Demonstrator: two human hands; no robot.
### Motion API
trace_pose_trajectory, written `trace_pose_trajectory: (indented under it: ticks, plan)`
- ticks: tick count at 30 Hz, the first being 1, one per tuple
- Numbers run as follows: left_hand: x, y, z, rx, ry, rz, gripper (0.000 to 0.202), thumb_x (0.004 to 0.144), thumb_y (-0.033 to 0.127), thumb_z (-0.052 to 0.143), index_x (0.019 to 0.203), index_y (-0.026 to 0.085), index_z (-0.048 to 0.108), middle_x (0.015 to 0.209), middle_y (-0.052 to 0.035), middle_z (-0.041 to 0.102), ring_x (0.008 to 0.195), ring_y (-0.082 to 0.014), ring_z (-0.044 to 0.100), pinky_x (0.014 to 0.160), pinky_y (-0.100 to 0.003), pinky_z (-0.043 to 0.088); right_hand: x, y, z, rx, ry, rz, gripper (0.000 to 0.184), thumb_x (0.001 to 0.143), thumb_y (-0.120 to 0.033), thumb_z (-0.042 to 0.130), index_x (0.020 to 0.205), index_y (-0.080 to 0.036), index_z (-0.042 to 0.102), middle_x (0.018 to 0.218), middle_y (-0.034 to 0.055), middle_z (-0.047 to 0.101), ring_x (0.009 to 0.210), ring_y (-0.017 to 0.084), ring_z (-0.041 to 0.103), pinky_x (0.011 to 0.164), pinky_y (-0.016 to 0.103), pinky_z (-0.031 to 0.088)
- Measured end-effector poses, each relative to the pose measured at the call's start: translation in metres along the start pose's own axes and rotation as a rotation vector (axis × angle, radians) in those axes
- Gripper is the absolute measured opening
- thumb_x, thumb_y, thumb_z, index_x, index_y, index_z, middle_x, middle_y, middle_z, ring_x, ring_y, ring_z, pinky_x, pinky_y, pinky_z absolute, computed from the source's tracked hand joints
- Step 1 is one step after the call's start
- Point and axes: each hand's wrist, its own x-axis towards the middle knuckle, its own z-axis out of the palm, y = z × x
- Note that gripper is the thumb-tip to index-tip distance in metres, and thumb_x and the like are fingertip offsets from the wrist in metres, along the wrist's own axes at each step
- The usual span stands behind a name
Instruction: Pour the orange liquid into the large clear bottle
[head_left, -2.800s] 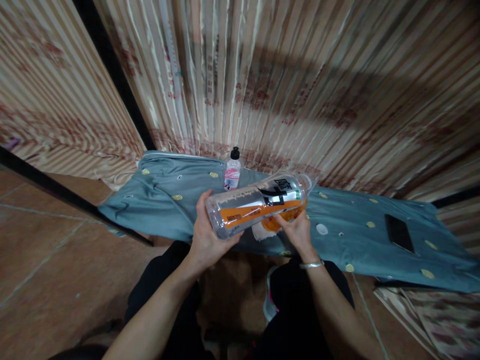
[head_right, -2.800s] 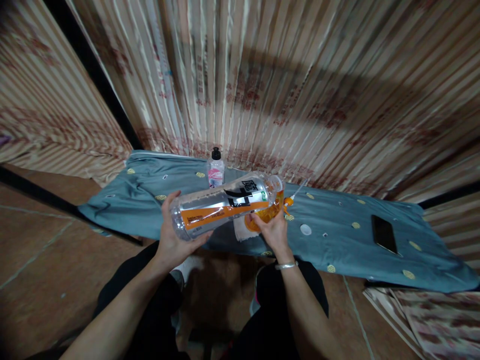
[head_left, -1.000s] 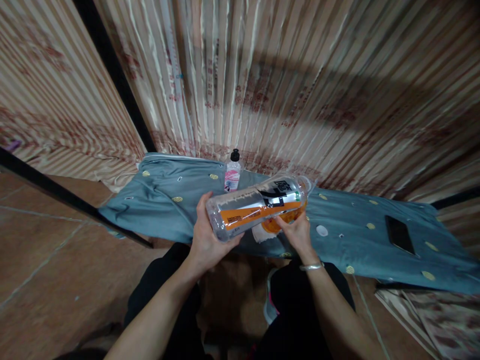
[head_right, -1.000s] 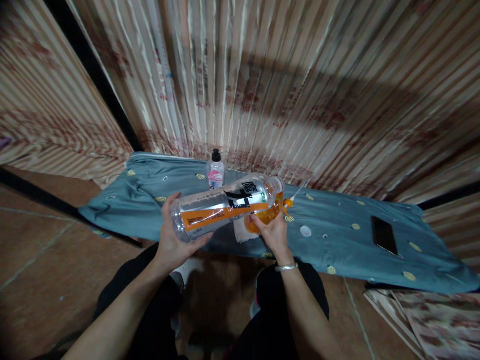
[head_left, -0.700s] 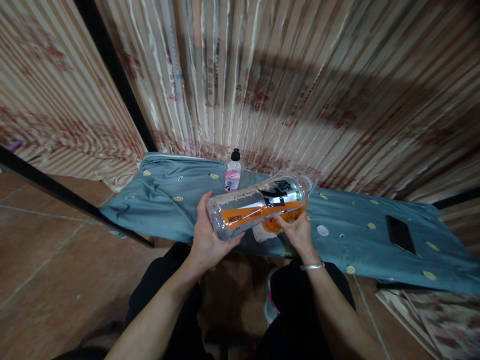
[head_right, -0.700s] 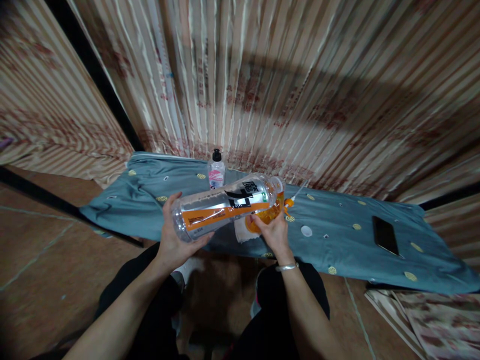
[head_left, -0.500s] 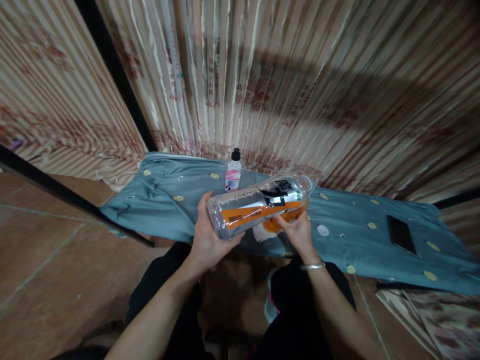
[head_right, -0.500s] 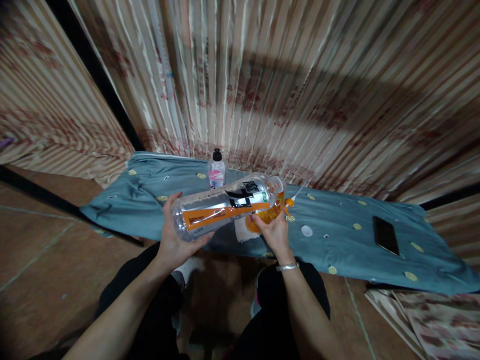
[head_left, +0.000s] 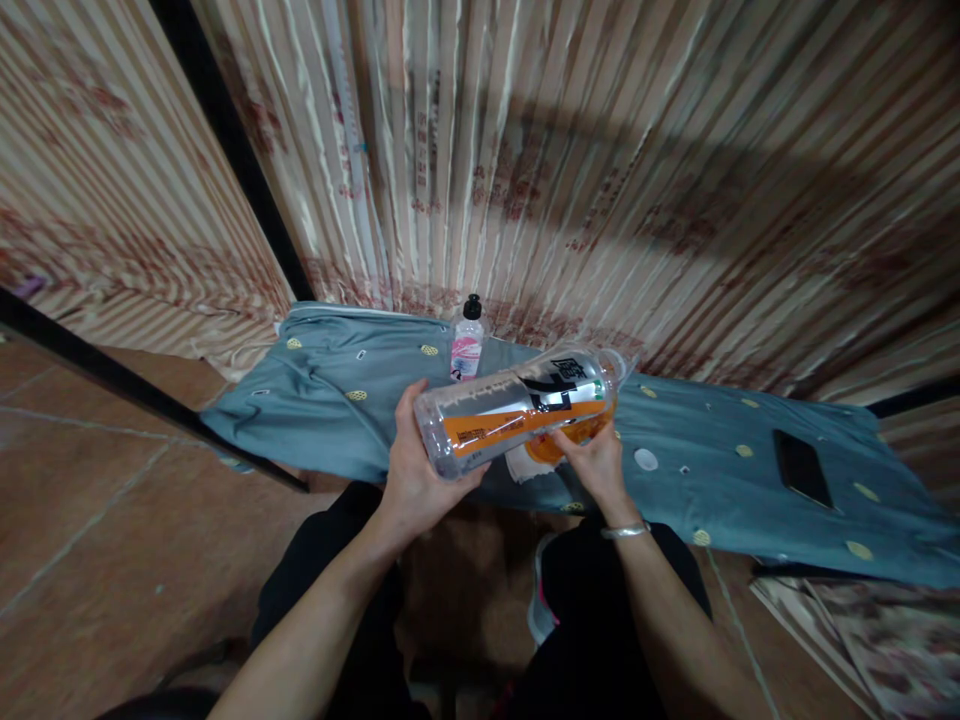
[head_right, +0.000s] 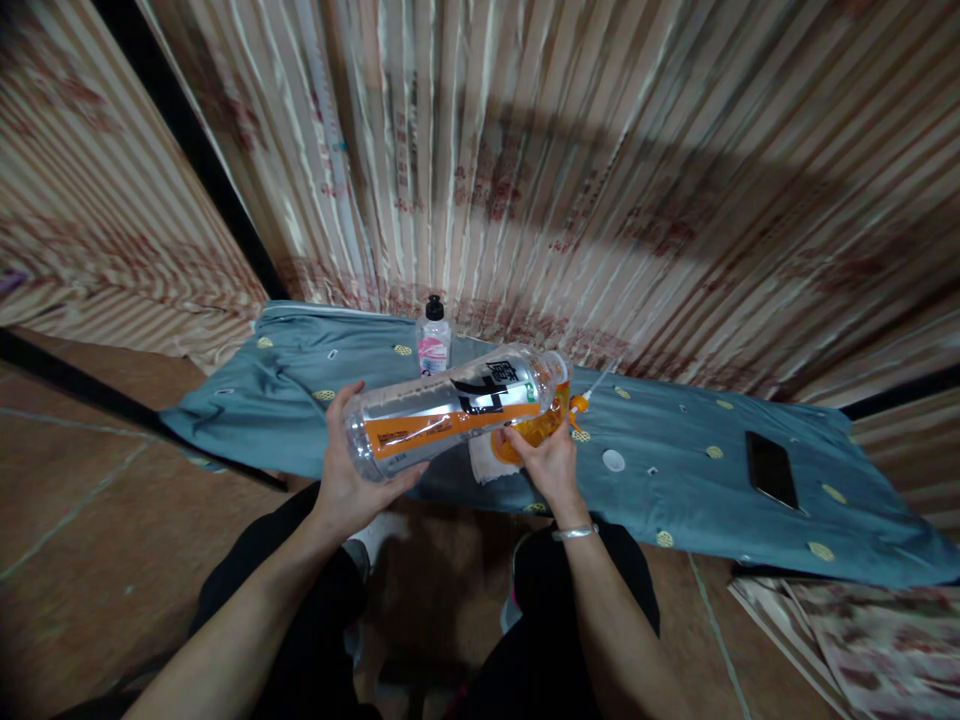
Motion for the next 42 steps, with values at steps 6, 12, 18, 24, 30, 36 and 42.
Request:
trace_pose_trajectory:
  ticks: [6,12,18,24,30,36,42]
  plan:
    - [0.0011,0.001,0.0013,-0.005,-0.007,0.018,0.124,0.079,0.05,0.114,0.177,0.033,0.04,0.14,-0.0061,0.086,0.118,-0.035,0.095,0.107,-0.053,0.082,0.0003,0.0024,0.0017,-0.01,0.018,-0.02,0.124,0.064,-0.105,0.096,0.149,-0.019,0.075,0.129,0.0276,0.095,0.124,0.057,0.091,0.111,0.076,0.074]
    - [0.001,0.0007,0.0023,-0.02,-0.002,0.028,0.122,0.08,0.051,0.113,0.177,0.037,0.04,0.139,-0.0049,0.086,0.116,-0.0347,0.096,0.105,-0.053,0.082,-0.0005,0.0052,0.0036,-0.013,0.043,-0.04,0.121,0.065,-0.106,0.097,0.149,-0.021,0.074,0.128,0.0254,0.095,0.12,0.054,0.092,0.109,0.072,0.075]
    - [-0.0005,-0.0007,0.0004,-0.008,-0.018,-0.014,0.127,0.079,0.048,0.116,0.18,0.033,0.04,0.139,-0.0061,0.084,0.12,-0.035,0.095,0.11,-0.055,0.081,-0.0005,-0.0007,0.0024,-0.003,0.018,0.004,0.122,0.062,-0.104,0.096,0.147,-0.019,0.073,0.133,0.0301,0.094,0.126,0.057,0.09,0.111,0.075,0.074]
    - [-0.002,-0.0048,0.0013,0.006,-0.009,0.012,0.128,0.079,0.045,0.116,0.182,0.034,0.04,0.145,-0.0068,0.085,0.124,-0.0351,0.094,0.111,-0.054,0.081,-0.0008,-0.003,0.0012,-0.006,0.003,0.031,0.122,0.06,-0.101,0.098,0.147,-0.019,0.073,0.133,0.0292,0.094,0.129,0.058,0.09,0.114,0.075,0.073]
    - [-0.0025,-0.0063,0.0005,-0.022,-0.008,0.012,0.126,0.08,0.045,0.115,0.182,0.037,0.04,0.145,-0.0065,0.085,0.122,-0.0368,0.095,0.11,-0.058,0.082,0.0003,0.0018,0.0026,0.003,0.021,0.009,0.122,0.062,-0.101,0.099,0.148,-0.019,0.073,0.132,0.0293,0.094,0.127,0.057,0.09,0.113,0.075,0.073]
    - [-0.0015,-0.0034,0.0002,-0.008,-0.007,-0.007,0.127,0.078,0.045,0.116,0.18,0.036,0.041,0.144,-0.0059,0.085,0.122,-0.0359,0.095,0.11,-0.056,0.082,0.0006,-0.0016,0.0013,0.006,-0.001,0.037,0.124,0.06,-0.099,0.099,0.149,-0.017,0.072,0.136,0.0321,0.093,0.131,0.06,0.089,0.116,0.076,0.072]
    - [-0.0003,-0.0023,0.0005,-0.004,-0.009,-0.006,0.129,0.076,0.044,0.117,0.18,0.034,0.041,0.143,-0.0071,0.085,0.122,-0.037,0.095,0.111,-0.056,0.082,-0.0007,-0.0035,0.003,0.024,0.024,0.0,0.121,0.062,-0.1,0.099,0.148,-0.019,0.074,0.134,0.0298,0.094,0.128,0.058,0.091,0.115,0.076,0.074]
